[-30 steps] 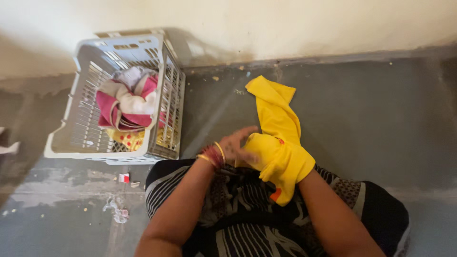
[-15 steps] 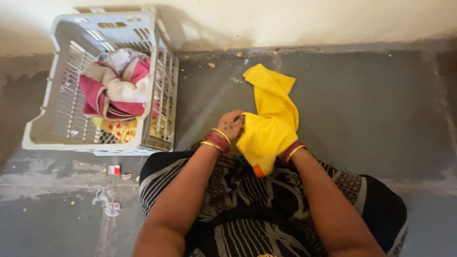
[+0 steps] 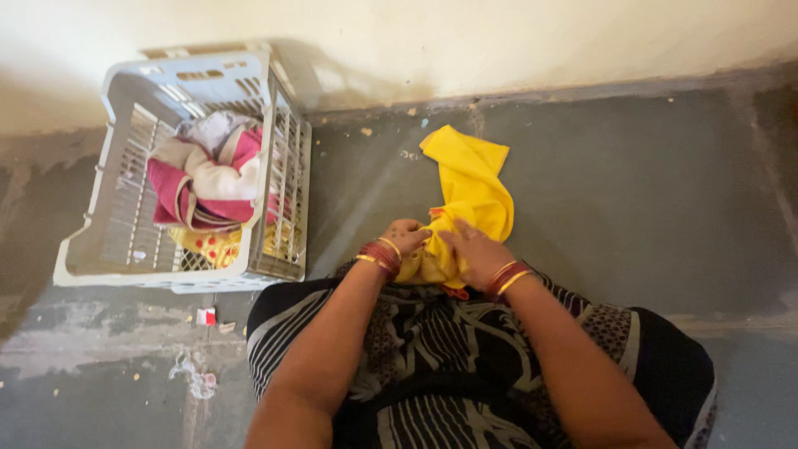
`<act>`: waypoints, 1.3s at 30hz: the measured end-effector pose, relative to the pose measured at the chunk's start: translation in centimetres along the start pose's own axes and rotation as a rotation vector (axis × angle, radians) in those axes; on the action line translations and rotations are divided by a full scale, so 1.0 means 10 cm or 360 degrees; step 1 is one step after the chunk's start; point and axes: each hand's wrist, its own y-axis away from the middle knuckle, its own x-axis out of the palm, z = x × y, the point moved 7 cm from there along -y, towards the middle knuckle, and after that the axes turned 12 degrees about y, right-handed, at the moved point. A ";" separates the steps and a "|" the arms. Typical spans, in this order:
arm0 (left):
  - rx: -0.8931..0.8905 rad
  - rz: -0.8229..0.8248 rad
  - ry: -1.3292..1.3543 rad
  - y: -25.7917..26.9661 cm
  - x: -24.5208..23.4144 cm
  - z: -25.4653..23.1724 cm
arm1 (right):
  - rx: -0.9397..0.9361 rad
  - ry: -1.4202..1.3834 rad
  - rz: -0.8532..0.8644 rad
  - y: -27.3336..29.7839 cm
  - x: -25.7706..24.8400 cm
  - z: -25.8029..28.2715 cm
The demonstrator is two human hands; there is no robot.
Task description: The person sits on the floor and folds several pieces of clothing, including a yellow polka-dotted cloth, a white patterned cloth, a pink and white striped towel, and a yellow t-shirt. The person places the folded items into a white plastic basket.
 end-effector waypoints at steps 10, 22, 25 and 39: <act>0.0007 -0.0310 0.0551 0.07 -0.29 -0.12 | 0.0719 0.0094 0.0017 0.02 0.10 -0.66; 0.0689 0.0650 0.0134 0.75 0.17 -0.96 | 0.0130 -0.0327 -0.0513 -0.05 0.36 0.00; 0.0412 0.0918 0.0798 0.74 0.12 -0.98 | 0.0530 -0.0609 -0.0438 -0.11 0.54 -0.36; 0.0682 -0.0549 -0.0702 0.33 -0.35 -0.52 | 0.0731 -0.2906 -0.0403 -0.04 -0.08 -0.42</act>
